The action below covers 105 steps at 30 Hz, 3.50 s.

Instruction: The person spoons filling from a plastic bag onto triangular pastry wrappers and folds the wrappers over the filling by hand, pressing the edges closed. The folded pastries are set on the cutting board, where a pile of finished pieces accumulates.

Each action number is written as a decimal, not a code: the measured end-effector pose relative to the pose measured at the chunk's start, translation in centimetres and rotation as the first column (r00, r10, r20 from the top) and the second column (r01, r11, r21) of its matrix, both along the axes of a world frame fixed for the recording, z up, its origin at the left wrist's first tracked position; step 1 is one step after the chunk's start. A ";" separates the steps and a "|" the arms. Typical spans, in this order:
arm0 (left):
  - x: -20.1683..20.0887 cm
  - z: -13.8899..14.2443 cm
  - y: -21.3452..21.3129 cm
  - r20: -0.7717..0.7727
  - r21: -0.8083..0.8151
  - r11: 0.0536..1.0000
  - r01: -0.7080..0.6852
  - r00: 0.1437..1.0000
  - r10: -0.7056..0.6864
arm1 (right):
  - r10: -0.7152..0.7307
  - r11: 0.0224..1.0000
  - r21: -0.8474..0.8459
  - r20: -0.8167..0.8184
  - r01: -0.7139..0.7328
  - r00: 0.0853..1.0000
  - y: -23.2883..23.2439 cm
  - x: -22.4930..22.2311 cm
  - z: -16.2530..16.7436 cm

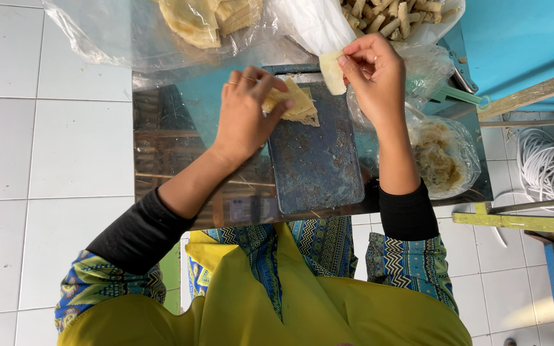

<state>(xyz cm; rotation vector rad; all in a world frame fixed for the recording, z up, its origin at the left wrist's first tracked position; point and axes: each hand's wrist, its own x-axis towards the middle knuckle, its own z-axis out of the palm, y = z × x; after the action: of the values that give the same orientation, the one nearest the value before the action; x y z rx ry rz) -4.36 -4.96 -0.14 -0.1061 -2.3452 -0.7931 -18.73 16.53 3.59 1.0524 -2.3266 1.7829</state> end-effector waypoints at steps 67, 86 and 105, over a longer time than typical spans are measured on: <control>5.3 1.3 4.4 0.342 -0.055 0.939 0.339 0.890 -0.301 | -0.372 0.384 0.510 -0.677 0.769 0.635 19.9 14.8 -1.1; 4.9 1.6 4.4 0.343 -0.088 0.932 0.351 0.889 -0.303 | -0.337 0.364 0.551 -0.674 0.751 0.658 18.9 15.2 -3.2; 4.8 1.4 4.5 0.382 0.104 0.949 0.299 0.869 -0.316 | -0.309 0.950 0.063 0.051 0.306 0.950 14.5 16.1 -0.8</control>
<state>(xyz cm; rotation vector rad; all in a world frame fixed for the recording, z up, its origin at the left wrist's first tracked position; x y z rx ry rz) 0.40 -0.45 1.22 -0.3384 -2.7318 -1.1048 -2.68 31.08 2.81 0.6019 -2.4239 1.6624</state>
